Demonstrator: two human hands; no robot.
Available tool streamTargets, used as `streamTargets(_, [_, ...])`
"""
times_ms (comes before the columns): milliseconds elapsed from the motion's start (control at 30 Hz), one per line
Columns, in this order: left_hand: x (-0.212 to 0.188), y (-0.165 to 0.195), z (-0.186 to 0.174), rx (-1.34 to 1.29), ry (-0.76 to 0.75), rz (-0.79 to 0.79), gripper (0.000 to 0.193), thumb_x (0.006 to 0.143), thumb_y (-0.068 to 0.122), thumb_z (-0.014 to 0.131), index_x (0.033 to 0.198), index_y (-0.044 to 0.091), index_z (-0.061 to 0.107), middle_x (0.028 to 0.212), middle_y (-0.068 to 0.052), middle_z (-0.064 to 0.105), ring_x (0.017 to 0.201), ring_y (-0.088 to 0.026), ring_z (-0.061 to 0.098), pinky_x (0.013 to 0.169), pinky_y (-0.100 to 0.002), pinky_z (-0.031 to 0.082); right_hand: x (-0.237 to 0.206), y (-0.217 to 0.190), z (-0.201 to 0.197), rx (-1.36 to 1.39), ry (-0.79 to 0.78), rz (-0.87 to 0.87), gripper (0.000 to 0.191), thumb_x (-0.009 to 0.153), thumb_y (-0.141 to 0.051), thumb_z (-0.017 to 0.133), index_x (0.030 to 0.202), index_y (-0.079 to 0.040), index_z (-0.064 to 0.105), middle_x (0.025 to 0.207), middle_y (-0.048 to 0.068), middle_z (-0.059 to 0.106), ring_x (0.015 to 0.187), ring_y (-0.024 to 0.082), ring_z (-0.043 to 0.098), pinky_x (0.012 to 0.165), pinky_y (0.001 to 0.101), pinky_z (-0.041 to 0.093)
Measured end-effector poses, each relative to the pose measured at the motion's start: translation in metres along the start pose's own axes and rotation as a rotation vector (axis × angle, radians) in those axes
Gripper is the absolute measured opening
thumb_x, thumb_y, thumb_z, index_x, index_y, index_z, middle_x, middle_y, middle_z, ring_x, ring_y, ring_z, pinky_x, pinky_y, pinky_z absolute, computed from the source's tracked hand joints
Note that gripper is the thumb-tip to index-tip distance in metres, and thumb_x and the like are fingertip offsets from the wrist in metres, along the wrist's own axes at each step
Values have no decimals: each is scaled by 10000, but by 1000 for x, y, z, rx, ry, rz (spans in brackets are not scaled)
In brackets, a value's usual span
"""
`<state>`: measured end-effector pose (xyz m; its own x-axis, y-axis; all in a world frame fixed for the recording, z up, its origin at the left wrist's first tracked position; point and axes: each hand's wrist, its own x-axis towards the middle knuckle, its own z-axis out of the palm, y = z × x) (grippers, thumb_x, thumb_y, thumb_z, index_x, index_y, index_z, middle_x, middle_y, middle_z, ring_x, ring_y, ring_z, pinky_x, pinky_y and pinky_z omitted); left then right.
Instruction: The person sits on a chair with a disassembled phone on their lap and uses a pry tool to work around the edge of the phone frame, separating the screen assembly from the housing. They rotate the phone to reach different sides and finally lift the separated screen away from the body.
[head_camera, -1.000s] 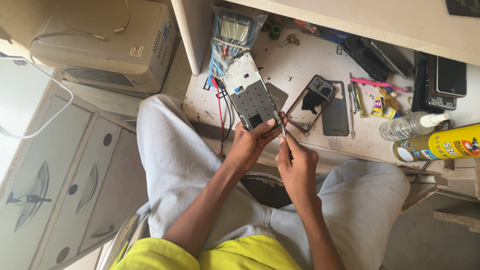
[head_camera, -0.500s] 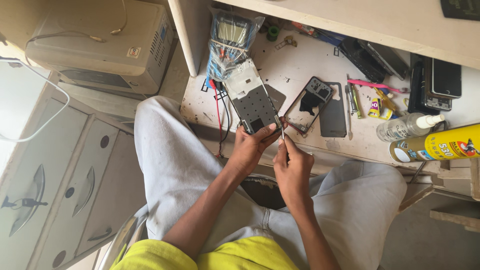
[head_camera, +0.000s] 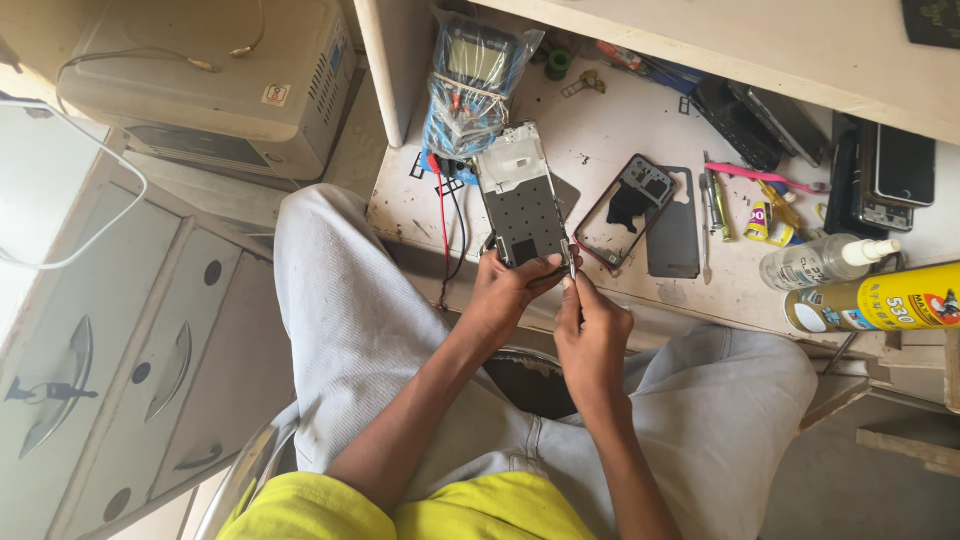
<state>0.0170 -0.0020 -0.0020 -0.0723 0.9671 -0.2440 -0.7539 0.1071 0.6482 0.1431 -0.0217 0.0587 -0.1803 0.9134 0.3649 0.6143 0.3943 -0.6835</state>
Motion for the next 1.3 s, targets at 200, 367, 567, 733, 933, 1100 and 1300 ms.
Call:
streamTargets(200, [1, -1, -2, 54, -1, 0, 120, 907, 43, 736, 1001, -21, 700, 1002, -82, 721, 942, -179, 711, 918, -364, 623, 2, -1, -1, 30, -45, 108, 184, 996, -78, 621, 1131, 14, 704, 600, 154, 611, 479, 248, 612, 504, 392, 461])
streamTargets(367, [-2, 7, 0, 94, -12, -31, 124, 889, 41, 726, 1002, -7, 710, 999, -76, 734, 961, -180, 728, 921, -361, 619, 3, -2, -4, 39, -81, 129, 139, 1019, -102, 612, 1039, 2, 702, 579, 111, 625, 489, 222, 630, 502, 378, 477])
streamTargets(567, [-2, 12, 3, 122, -19, -49, 150, 888, 42, 728, 1033, 13, 698, 1001, -61, 720, 945, -174, 714, 902, -365, 614, 3, 3, -4, -4, -87, 91, 169, 1033, -118, 606, 951, 14, 672, 568, 119, 608, 468, 239, 604, 488, 390, 452])
streamTargets(733, [2, 11, -2, 89, -29, -71, 152, 892, 35, 743, 1026, 16, 673, 993, -51, 701, 939, -175, 705, 916, -385, 625, 0, 8, -5, 83, -137, 96, 241, 1068, -147, 566, 896, 9, 633, 562, 72, 616, 456, 159, 598, 460, 334, 442])
streamTargets(933, [5, 12, -4, 75, -46, -85, 149, 886, 28, 724, 1028, 18, 679, 1002, -63, 706, 949, -192, 707, 919, -391, 634, 1, 16, -4, 491, -212, 473, 283, 1064, -240, 530, 946, -15, 656, 606, 41, 610, 424, 57, 465, 367, 248, 327])
streamTargets(1100, [2, 18, -2, 44, -49, -95, 144, 884, 15, 701, 1027, 11, 684, 1016, -93, 728, 979, -250, 756, 941, -396, 632, 11, 29, -20, 816, -145, 654, 326, 1074, -284, 524, 961, 0, 639, 673, 36, 601, 435, 38, 400, 368, 216, 259])
streamTargets(1300, [-1, 19, 4, 137, -37, -52, 169, 894, 10, 713, 1059, -1, 680, 1025, -83, 728, 995, -220, 732, 947, -382, 621, 7, 18, -17, 713, -76, 560, 224, 1048, -230, 594, 1055, -24, 681, 684, 21, 577, 466, 19, 427, 385, 213, 286])
